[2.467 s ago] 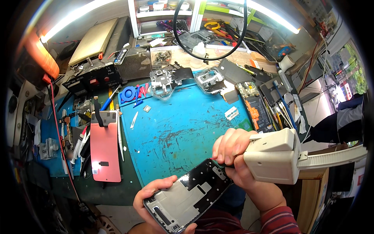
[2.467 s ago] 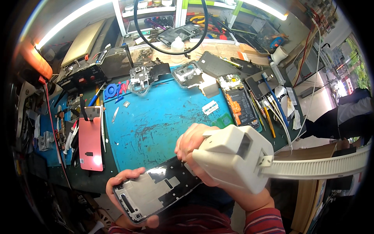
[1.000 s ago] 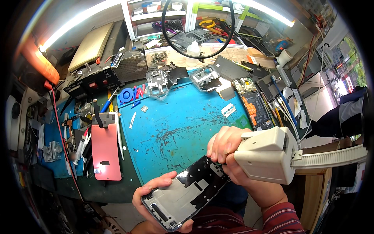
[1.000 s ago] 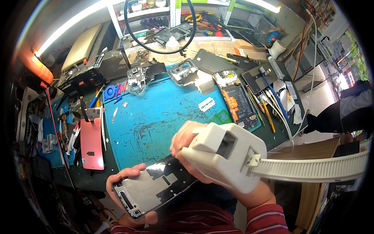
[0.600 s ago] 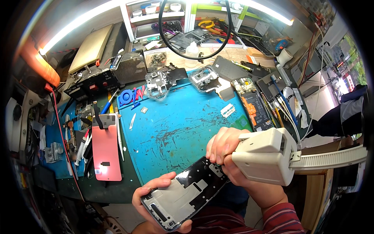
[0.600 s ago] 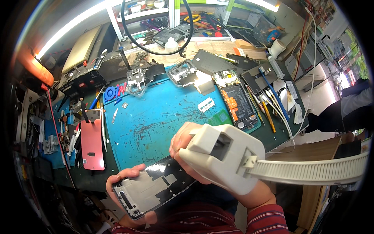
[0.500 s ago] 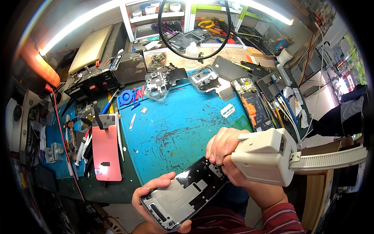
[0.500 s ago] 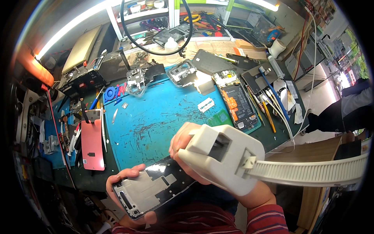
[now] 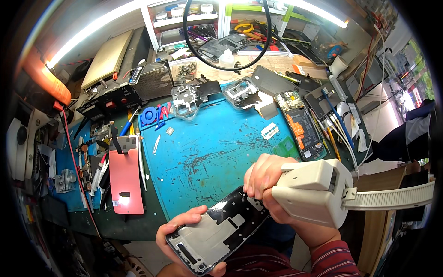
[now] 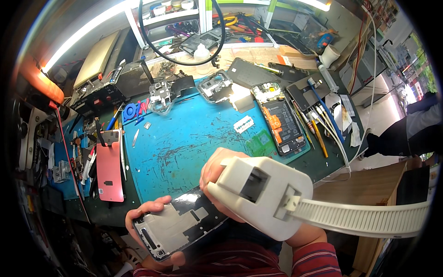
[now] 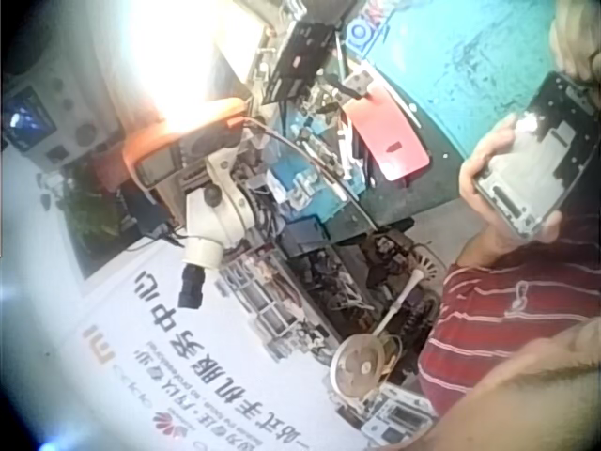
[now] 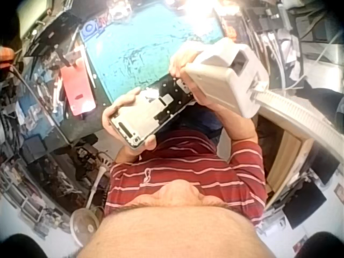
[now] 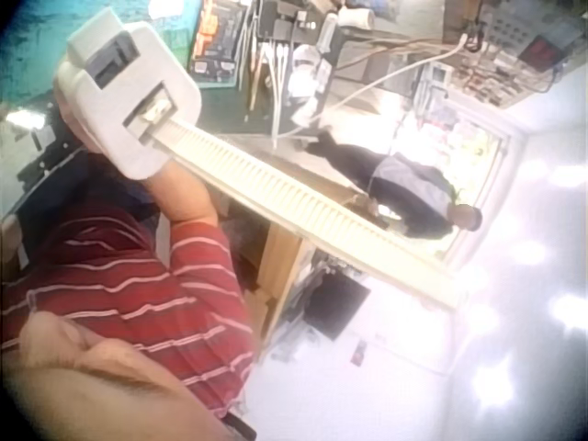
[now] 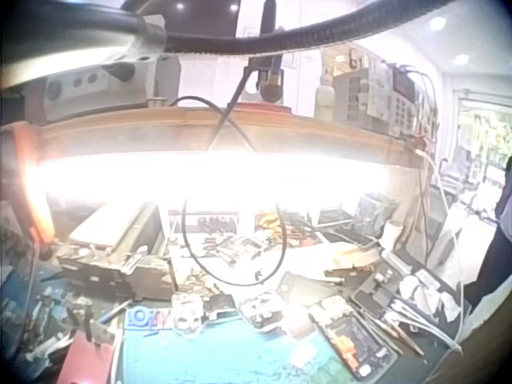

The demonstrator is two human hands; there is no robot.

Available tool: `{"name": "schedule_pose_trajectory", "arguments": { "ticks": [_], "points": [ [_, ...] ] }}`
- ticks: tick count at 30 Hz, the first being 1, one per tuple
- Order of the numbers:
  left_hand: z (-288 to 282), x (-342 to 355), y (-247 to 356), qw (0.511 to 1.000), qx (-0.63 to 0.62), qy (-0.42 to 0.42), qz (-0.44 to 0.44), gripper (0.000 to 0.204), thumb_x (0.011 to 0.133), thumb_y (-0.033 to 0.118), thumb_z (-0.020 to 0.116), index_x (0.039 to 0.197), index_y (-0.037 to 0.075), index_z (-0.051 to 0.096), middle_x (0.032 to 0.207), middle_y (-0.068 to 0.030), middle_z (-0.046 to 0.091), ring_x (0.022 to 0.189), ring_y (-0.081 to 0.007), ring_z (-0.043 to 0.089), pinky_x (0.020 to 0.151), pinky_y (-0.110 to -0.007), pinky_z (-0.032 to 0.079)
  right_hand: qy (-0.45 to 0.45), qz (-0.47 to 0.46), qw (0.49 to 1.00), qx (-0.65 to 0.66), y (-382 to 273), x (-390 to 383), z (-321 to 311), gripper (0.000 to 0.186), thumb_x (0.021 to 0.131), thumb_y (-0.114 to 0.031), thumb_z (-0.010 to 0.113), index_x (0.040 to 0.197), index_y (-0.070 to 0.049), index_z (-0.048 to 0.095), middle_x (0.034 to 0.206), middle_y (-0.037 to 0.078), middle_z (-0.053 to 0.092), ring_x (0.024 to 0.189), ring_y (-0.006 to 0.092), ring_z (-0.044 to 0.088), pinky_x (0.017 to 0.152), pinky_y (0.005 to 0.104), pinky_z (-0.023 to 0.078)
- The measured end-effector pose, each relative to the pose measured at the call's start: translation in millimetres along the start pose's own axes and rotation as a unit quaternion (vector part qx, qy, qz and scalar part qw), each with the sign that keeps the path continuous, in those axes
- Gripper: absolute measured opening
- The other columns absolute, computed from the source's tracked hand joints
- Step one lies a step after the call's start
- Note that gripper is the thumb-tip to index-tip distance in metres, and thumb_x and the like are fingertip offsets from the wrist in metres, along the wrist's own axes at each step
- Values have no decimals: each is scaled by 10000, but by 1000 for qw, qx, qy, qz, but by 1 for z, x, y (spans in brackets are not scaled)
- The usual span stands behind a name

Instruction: The person uses a hot air gun to heat the back of a disassembled smartphone frame, likely to soften adhesive. They then use tweezers to remove small components from the frame. The task involves careful handling of delicate electronic parts.

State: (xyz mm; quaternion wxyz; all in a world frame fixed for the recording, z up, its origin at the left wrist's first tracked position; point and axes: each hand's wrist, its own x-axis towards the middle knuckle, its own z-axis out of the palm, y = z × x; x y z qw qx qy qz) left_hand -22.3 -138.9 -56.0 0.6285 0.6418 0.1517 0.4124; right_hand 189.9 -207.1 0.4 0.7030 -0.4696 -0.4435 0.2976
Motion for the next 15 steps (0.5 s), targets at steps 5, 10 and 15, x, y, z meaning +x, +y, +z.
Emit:
{"name": "schedule_pose_trajectory", "arguments": {
  "ticks": [5, 10, 15],
  "points": [
    [0, -2, 2, 1000, 11, -3, -4, 1182, 592, 532, 922, 1428, 140, 185, 1263, -140, 467, 1245, -334, 493, 1041, -501, 427, -9, 17, 999, 26, 2, -3, -3, 182, 932, -180, 670, 957, -111, 503, 792, 30, 544, 739, 152, 539, 717, 344, 516],
    [-3, -4, -1, 1000, 6, -22, 0, 1199, 565, 506, 944, 1426, 157, 186, 1277, -127, 458, 1252, -335, 487, 1051, -508, 421, 4, 14, 1000, -7, -2, -6, -3, 176, 933, -180, 670, 959, -112, 510, 789, 27, 545, 740, 151, 541, 711, 341, 514],
    [-1, -6, -2, 1000, -2, -20, 6, 1208, 552, 487, 956, 1428, 178, 183, 1286, -120, 449, 1266, -341, 477, 1045, -510, 429, -2, 10, 1000, 2, 1, -6, -5, 173, 929, -176, 679, 959, -111, 521, 790, 25, 548, 740, 149, 542, 707, 336, 513]
  ]
}}
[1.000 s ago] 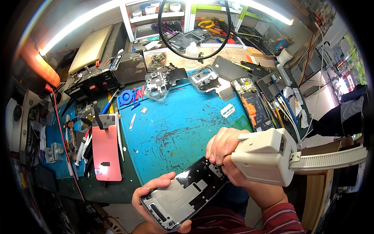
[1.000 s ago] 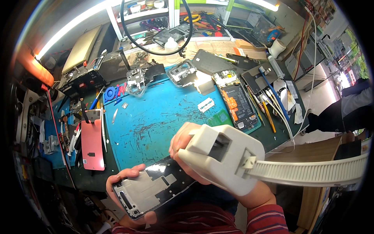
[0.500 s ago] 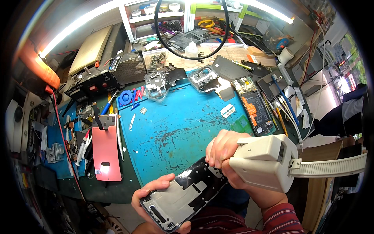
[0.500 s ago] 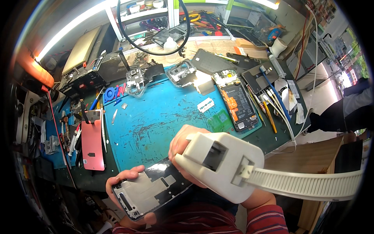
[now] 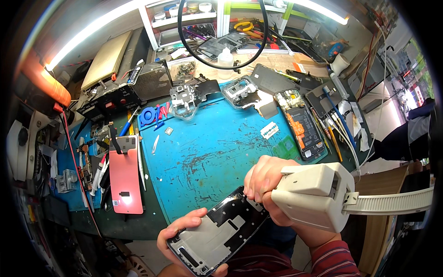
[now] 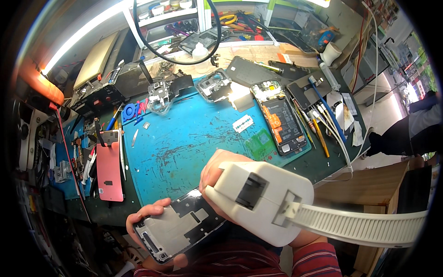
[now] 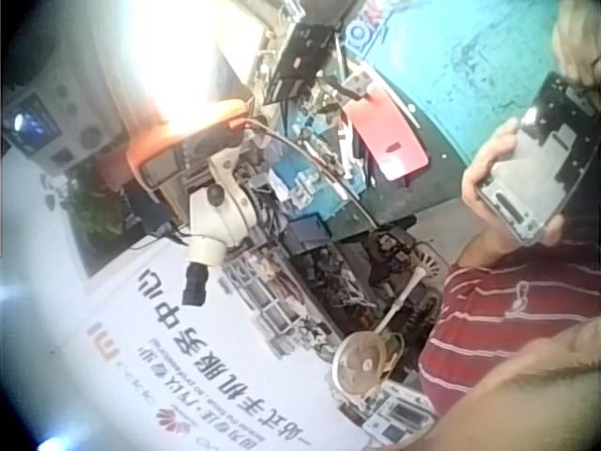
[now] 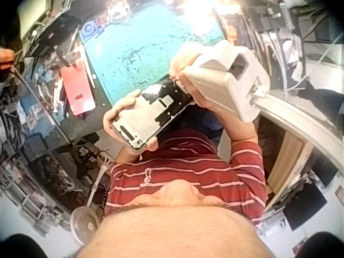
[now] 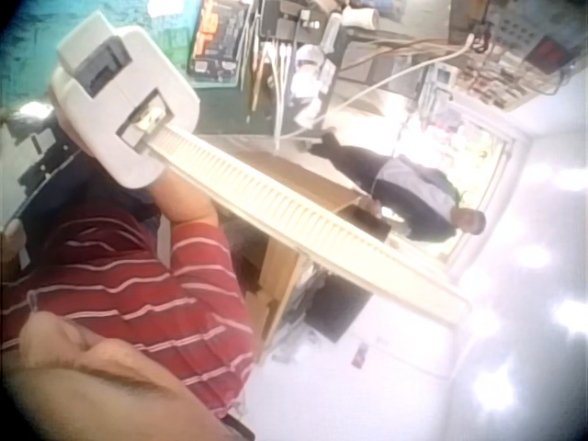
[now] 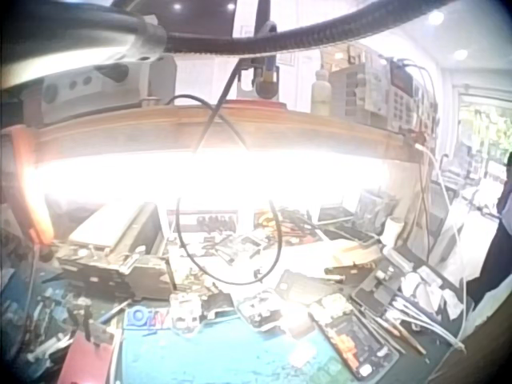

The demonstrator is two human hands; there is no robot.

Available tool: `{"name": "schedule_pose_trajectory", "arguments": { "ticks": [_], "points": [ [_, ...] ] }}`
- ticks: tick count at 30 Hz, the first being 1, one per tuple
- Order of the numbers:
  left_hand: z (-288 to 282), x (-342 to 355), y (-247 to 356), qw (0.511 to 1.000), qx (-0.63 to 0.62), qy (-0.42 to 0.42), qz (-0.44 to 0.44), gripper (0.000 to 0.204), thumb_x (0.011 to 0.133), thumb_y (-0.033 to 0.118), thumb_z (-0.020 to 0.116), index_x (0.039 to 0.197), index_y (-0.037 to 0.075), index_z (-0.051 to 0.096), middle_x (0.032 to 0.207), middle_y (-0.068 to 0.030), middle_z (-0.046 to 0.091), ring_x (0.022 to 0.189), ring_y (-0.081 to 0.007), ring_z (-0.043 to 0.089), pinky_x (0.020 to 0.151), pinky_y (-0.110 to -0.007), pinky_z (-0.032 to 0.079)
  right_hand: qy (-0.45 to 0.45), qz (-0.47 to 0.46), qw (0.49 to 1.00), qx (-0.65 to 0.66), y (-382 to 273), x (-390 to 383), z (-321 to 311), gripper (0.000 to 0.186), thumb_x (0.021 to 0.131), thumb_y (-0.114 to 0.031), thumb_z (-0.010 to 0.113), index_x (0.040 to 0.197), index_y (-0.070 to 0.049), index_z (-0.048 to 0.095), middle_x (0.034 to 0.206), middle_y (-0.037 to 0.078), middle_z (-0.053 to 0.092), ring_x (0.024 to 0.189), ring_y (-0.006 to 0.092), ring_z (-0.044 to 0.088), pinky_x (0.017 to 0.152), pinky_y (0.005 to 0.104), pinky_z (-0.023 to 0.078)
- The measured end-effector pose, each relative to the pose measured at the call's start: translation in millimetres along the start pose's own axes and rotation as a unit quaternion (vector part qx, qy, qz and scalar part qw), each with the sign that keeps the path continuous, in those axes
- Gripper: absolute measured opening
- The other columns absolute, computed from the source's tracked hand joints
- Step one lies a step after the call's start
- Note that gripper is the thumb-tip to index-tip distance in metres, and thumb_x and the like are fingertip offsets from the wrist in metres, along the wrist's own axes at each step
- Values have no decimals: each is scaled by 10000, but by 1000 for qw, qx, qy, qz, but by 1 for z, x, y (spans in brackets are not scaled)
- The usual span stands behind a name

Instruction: The person uses a hot air gun to heat the back of a disassembled smartphone frame, likely to soften adhesive. They then use tweezers to remove small components from the frame. The task involves careful handling of delicate electronic parts.

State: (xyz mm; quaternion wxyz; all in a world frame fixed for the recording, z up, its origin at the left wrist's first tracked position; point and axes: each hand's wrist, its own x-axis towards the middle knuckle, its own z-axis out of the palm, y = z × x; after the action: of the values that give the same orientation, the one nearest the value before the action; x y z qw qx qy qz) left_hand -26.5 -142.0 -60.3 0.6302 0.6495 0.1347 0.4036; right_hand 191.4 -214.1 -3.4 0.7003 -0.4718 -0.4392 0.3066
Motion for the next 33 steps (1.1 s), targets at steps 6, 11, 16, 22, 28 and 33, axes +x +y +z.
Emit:
{"name": "schedule_pose_trajectory", "arguments": {
  "ticks": [6, 11, 16, 22, 28, 33],
  "points": [
    [3, 0, -1, 1000, 9, 0, 13, 1216, 548, 484, 959, 1428, 183, 176, 1287, -115, 448, 1269, -341, 479, 1034, -507, 442, -35, -26, 998, 42, 7, 1, -7, 164, 922, -154, 686, 957, -107, 533, 792, 27, 551, 745, 154, 547, 700, 331, 511],
    [2, -2, 4, 999, 32, -1, -3, 1209, 548, 503, 953, 1419, 179, 180, 1283, -113, 448, 1265, -337, 486, 1029, -502, 452, -61, -35, 995, 75, 10, 4, -11, 166, 917, -143, 692, 957, -102, 536, 794, 30, 553, 746, 157, 550, 692, 331, 512],
    [0, -2, 6, 999, 52, -8, -10, 1196, 561, 511, 945, 1415, 171, 180, 1281, -118, 443, 1262, -341, 485, 1022, -499, 459, -47, -45, 998, 13, 11, -1, -14, 167, 910, -137, 703, 955, -101, 546, 795, 31, 560, 747, 162, 558, 684, 333, 513],
    [1, 0, 9, 998, 56, -14, -4, 1168, 601, 483, 931, 1421, 140, 174, 1288, -131, 433, 1256, -347, 481, 1020, -501, 459, -57, -55, 997, 9, 12, 0, -17, 170, 906, -139, 712, 955, -103, 553, 788, 29, 564, 748, 167, 570, 682, 334, 513],
    [4, -1, 10, 999, 39, -3, -12, 1151, 621, 467, 925, 1436, 136, 183, 1294, -133, 433, 1258, -345, 479, 1022, -498, 454, -29, -53, 998, 10, 10, -1, -16, 155, 908, -111, 684, 926, -102, 531, 777, 32, 555, 742, 171, 560, 695, 346, 511],
    [3, -2, 6, 999, 34, -5, 5, 1155, 630, 462, 922, 1449, 148, 170, 1293, -134, 429, 1277, -340, 460, 1042, -500, 438, 46, 23, 997, 51, -7, -1, -2, 139, 913, -98, 637, 903, -101, 499, 754, 40, 528, 733, 177, 529, 708, 351, 499]
  ]
}}
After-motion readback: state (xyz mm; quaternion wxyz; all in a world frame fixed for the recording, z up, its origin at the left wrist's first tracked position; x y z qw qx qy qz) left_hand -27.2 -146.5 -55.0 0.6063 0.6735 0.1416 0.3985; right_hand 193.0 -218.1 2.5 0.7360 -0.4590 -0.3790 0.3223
